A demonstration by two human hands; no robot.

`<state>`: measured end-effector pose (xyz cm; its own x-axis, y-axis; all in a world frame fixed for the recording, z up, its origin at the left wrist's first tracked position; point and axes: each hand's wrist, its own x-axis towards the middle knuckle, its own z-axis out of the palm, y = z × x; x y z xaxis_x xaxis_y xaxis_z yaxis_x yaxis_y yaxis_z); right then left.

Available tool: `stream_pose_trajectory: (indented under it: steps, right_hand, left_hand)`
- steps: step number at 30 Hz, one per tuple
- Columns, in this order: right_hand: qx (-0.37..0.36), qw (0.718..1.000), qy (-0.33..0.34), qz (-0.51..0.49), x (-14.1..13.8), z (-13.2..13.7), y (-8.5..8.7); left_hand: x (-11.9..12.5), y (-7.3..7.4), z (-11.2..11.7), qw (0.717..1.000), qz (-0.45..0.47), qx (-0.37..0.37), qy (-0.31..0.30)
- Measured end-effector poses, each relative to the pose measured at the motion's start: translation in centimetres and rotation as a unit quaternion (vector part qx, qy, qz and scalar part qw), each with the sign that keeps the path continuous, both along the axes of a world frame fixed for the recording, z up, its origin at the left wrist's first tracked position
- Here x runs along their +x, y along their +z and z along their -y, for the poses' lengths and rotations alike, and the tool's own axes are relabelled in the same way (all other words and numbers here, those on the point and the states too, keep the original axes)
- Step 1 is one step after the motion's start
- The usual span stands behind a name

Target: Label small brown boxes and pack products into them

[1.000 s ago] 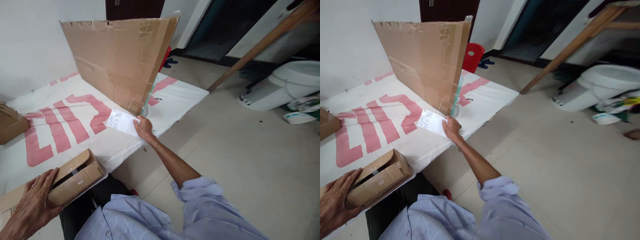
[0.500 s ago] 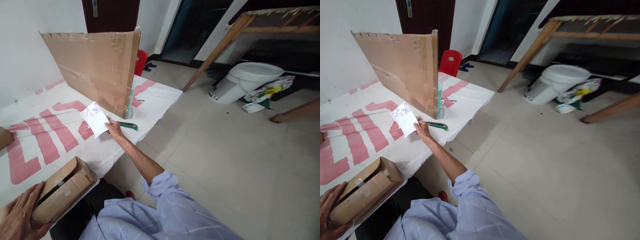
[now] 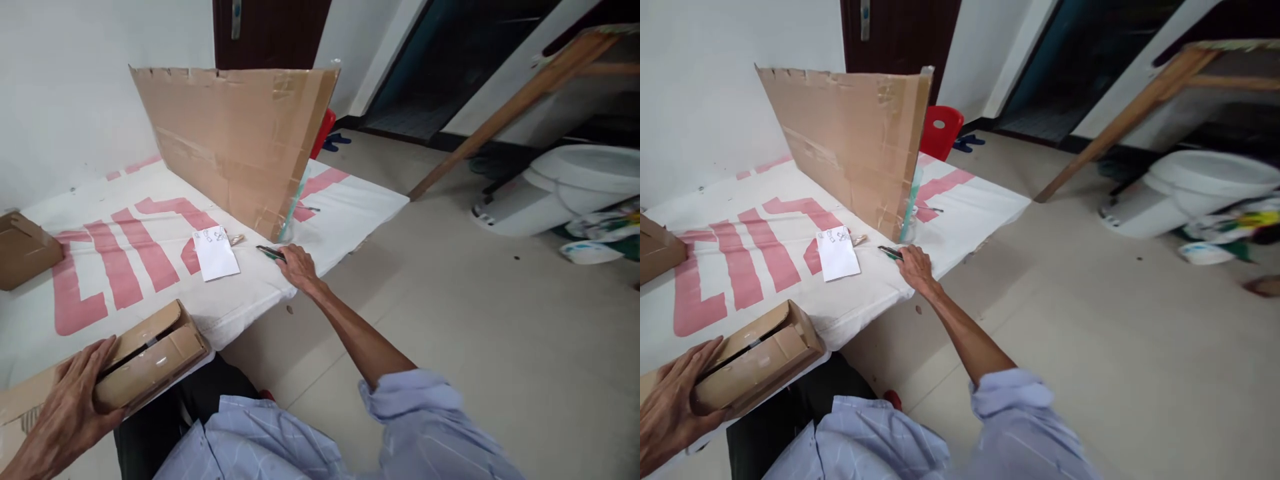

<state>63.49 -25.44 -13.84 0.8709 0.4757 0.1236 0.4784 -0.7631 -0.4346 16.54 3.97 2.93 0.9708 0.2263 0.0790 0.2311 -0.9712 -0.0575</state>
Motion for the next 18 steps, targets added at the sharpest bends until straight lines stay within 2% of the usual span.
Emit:
stream_pose_trajectory:
  steps: [5,9,13,18]
  right_hand:
    - [-0.021,0.999,0.017,0.039,-0.1,1.1,-0.2]
    - [-0.001,0.996,0.053,0.073,0.1,-0.9,0.7]
    - [0.026,0.989,0.112,0.092,1.6,-6.9,2.3]
    - [0.034,0.982,0.161,0.095,6.6,-16.6,4.5]
  left_hand:
    - [0.0,-1.1,0.7,0.998,0.051,-0.018,0.021]
    - [0.4,-1.5,1.1,0.997,0.054,-0.037,0.035]
    - [0.5,-1.3,1.2,0.997,0.058,-0.042,0.020]
    - [0.0,-1.0,0.9,0.997,0.070,-0.041,0.002]
